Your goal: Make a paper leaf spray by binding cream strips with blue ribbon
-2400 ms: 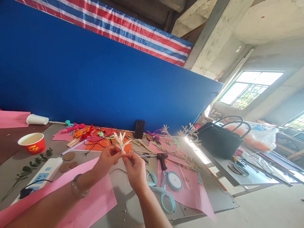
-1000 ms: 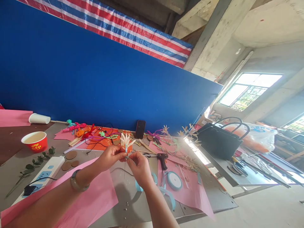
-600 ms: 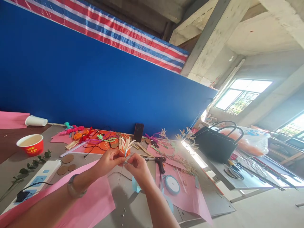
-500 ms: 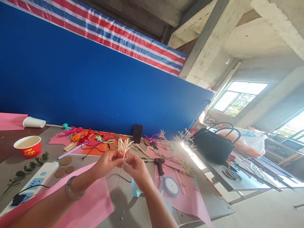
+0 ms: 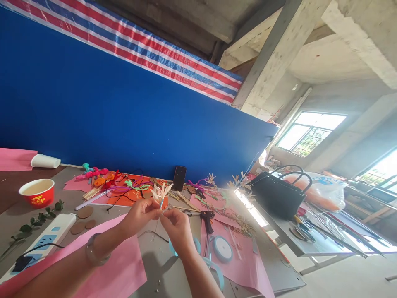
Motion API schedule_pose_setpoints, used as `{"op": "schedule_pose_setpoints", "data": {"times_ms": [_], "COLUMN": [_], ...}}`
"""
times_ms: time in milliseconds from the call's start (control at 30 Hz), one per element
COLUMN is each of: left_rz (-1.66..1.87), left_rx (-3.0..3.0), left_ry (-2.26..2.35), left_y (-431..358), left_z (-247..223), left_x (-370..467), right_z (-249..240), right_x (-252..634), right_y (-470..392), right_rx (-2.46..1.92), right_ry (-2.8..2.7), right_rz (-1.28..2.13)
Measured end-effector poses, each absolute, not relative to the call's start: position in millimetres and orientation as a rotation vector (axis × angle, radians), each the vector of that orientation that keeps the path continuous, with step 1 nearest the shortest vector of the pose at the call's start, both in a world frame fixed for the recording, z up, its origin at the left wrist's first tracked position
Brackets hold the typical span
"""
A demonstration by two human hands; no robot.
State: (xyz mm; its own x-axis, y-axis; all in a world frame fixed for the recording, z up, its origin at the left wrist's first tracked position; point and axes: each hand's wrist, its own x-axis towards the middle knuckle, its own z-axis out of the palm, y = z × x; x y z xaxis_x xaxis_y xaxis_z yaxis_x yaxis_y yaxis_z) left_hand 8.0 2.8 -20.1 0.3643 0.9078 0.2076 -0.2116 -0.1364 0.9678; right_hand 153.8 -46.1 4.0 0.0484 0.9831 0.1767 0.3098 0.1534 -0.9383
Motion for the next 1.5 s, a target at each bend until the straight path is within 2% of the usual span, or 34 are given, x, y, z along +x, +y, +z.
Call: {"op": "schedule_pose_setpoints", "data": {"times_ms": [667,900,1033,1200,1333,1500], "left_rz": [1.258,0.980,0.832,0.816,0.857,0.925], "left_rx": [1.196,1.019,1.001,1.066,1.095,1.146], "left_ry": [0.625,0.424,0.310,0.283,0.335,0.426], "left_y": [1,4,7,10,9,5], "left_z": [-26,-15,-17,-22,-20,-14], "left_x": [16,5,1,0,1,3], "right_z": [3,7,5,2,-1,-1], "right_x": [136,144,150,151,150,149], "right_y": [-52,-54,-55,-53,-52,-51], "right_rx": [-1.258,-1.251,-1.219,-1.167,-1.170,-1.226], "right_ry": [-1.518,-1.464,-1.318,-1.119,-1.068,-1.140], "right_rz": [0.498,0.656,0.894,1.165,1.198,1.037]}}
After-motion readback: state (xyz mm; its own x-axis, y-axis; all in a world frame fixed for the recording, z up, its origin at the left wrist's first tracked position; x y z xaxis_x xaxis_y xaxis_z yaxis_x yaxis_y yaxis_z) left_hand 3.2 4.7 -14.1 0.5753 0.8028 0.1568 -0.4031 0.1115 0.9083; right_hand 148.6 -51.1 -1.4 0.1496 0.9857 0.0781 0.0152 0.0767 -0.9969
